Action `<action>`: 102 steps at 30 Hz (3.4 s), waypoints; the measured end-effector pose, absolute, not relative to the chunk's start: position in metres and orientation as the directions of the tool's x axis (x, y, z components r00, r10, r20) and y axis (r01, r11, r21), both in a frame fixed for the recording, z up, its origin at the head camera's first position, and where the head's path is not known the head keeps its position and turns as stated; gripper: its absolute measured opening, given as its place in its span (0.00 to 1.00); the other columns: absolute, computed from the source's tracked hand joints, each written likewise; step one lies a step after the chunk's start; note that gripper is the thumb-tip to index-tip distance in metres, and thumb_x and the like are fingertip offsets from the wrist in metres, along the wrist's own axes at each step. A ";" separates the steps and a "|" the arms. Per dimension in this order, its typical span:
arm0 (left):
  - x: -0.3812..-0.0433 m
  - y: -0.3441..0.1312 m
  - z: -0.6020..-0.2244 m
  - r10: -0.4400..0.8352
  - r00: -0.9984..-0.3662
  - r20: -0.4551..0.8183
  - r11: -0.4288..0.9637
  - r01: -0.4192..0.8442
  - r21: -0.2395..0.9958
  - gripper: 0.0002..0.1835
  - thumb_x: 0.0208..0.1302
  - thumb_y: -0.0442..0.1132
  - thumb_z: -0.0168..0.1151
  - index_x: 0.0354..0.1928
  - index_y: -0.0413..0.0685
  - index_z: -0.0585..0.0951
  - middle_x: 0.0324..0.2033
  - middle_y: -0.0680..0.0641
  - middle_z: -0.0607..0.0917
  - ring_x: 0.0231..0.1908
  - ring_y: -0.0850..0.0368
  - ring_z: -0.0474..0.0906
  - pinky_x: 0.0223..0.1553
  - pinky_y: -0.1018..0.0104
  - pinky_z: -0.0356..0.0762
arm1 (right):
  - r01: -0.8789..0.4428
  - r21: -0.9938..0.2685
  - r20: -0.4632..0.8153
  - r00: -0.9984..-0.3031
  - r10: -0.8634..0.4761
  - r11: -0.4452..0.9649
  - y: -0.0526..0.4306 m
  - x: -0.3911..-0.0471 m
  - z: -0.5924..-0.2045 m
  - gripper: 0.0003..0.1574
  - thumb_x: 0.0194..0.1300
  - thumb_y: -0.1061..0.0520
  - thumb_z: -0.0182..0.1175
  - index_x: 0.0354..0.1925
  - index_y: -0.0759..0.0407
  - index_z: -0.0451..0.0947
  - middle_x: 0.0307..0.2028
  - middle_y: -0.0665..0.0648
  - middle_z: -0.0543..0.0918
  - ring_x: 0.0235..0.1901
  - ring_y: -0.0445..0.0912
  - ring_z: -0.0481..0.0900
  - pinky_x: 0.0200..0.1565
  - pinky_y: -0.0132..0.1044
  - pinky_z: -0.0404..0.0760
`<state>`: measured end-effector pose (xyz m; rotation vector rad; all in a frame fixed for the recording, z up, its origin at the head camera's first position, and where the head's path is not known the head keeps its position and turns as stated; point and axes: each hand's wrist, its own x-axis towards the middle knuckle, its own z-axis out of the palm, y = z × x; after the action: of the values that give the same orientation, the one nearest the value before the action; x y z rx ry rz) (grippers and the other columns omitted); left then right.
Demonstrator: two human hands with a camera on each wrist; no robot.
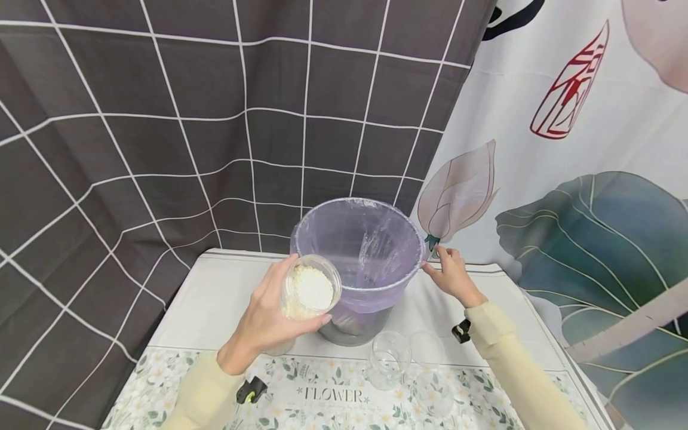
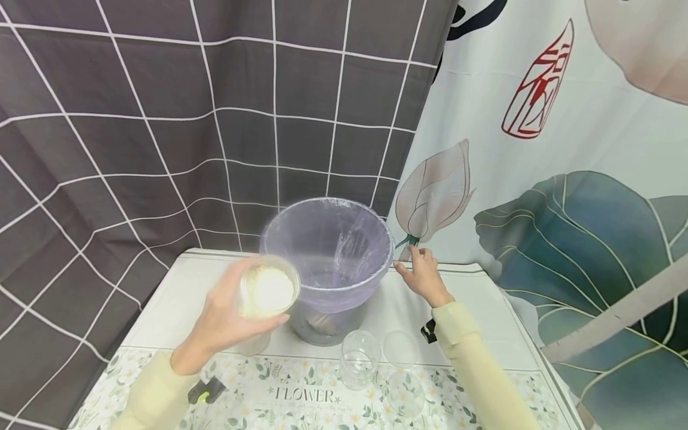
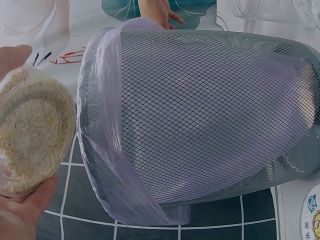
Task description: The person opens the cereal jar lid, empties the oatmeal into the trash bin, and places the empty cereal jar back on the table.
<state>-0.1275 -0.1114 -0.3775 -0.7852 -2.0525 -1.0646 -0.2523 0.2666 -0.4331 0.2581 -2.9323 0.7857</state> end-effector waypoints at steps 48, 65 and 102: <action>-0.147 -0.095 -0.346 0.144 -0.659 0.738 0.556 0.671 0.491 0.55 0.29 0.55 0.77 0.62 0.40 0.64 0.52 0.44 0.73 0.51 0.51 0.73 0.52 0.55 0.74 | -0.377 -0.494 0.427 -0.890 -0.159 0.783 0.235 -0.276 -0.372 0.23 0.71 0.56 0.39 0.53 0.71 0.69 0.49 0.71 0.72 0.49 0.61 0.69 0.49 0.55 0.69; -0.163 -0.094 -0.346 0.179 -0.669 0.721 0.614 0.649 0.449 0.54 0.31 0.56 0.75 0.62 0.39 0.63 0.53 0.43 0.71 0.52 0.50 0.72 0.53 0.56 0.73 | -0.338 -0.561 0.276 -0.937 -0.214 0.755 0.208 -0.273 -0.357 0.35 0.70 0.45 0.41 0.66 0.67 0.54 0.55 0.75 0.64 0.47 0.62 0.73 0.51 0.56 0.71; -0.181 -0.095 -0.347 0.203 -0.674 0.710 0.667 0.626 0.403 0.55 0.31 0.58 0.75 0.62 0.39 0.63 0.51 0.42 0.73 0.49 0.50 0.72 0.48 0.55 0.77 | -0.292 -0.473 0.174 -0.956 -0.237 0.831 0.189 -0.273 -0.361 0.51 0.44 0.66 0.53 0.68 0.68 0.48 0.54 0.77 0.68 0.53 0.65 0.67 0.50 0.58 0.72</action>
<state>-0.1812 -0.0955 -0.3467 -0.6370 -2.2420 -0.8605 -0.2734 0.1890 -0.3614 0.4202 -2.9019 0.7761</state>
